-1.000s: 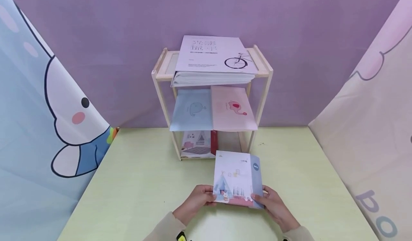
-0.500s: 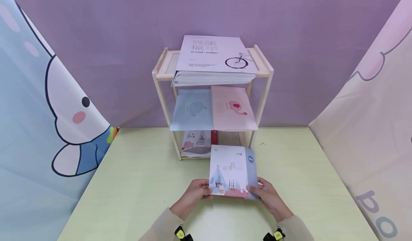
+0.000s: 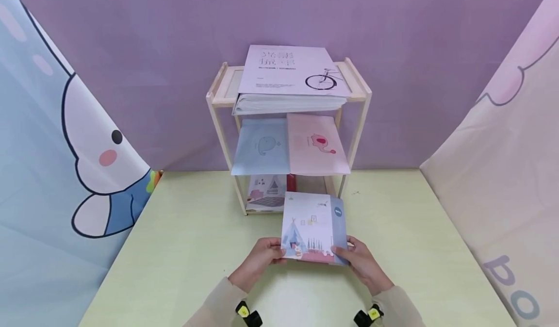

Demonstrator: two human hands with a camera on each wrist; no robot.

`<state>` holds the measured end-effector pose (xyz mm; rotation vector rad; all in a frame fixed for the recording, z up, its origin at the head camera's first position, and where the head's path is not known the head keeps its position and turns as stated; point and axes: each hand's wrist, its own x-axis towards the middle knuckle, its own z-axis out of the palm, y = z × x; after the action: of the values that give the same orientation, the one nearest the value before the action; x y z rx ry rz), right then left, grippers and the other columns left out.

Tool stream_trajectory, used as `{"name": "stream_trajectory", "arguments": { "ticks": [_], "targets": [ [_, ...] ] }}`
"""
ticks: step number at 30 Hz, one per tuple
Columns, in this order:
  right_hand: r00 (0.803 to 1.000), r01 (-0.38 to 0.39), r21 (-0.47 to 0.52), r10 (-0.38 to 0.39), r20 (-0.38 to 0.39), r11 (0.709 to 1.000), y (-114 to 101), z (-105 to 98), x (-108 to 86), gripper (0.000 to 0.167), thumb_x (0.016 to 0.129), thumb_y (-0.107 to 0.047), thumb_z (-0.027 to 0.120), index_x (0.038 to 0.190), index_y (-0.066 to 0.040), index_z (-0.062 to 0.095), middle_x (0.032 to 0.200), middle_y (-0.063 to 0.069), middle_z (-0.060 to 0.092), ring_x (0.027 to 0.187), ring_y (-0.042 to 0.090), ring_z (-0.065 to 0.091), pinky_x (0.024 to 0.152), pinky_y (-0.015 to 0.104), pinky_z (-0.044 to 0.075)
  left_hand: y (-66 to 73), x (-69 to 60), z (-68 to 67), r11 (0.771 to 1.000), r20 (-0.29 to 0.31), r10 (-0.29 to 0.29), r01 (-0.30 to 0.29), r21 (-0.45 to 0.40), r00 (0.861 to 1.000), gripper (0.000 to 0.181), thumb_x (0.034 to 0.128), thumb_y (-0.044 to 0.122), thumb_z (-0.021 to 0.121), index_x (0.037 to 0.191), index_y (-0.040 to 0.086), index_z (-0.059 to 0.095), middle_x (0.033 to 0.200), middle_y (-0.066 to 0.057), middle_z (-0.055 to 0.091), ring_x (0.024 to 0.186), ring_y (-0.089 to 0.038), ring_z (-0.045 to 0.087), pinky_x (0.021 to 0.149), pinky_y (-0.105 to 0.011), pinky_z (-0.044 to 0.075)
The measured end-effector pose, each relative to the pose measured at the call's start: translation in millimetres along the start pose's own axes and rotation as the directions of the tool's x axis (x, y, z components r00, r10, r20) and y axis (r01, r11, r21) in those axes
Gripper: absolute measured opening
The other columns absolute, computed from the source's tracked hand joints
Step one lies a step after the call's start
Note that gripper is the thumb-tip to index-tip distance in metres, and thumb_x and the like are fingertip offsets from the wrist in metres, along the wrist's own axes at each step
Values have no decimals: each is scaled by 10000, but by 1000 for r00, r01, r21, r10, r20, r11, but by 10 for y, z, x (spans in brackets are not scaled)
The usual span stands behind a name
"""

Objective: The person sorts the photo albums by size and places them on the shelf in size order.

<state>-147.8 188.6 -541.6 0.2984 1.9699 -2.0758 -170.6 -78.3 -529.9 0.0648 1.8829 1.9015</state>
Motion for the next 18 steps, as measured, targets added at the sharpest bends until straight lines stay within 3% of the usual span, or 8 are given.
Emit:
{"name": "stream_trajectory", "arguments": {
  "ticks": [10, 18],
  "targets": [
    [1000, 1, 25, 0, -28, 1000, -15, 92, 6, 556, 861, -30, 626, 1326, 117, 360, 1043, 158, 621, 877, 175, 631, 771, 266, 519, 60, 2, -60, 1000, -9, 3, -3, 17, 1000, 304, 869, -79, 528, 1152, -190, 528, 908, -109, 679, 732, -111, 624, 749, -341, 554],
    [999, 6, -5, -6, -37, 1000, -34, 153, 21, 546, 875, -58, 638, 1328, 95, 375, 1119, 198, 597, 915, 187, 622, 814, 305, 520, 86, -5, -127, 999, -10, 5, -5, 32, 1000, 303, 863, -83, 522, 1145, -193, 528, 895, -89, 677, 735, -106, 622, 717, -270, 545]
  ]
}}
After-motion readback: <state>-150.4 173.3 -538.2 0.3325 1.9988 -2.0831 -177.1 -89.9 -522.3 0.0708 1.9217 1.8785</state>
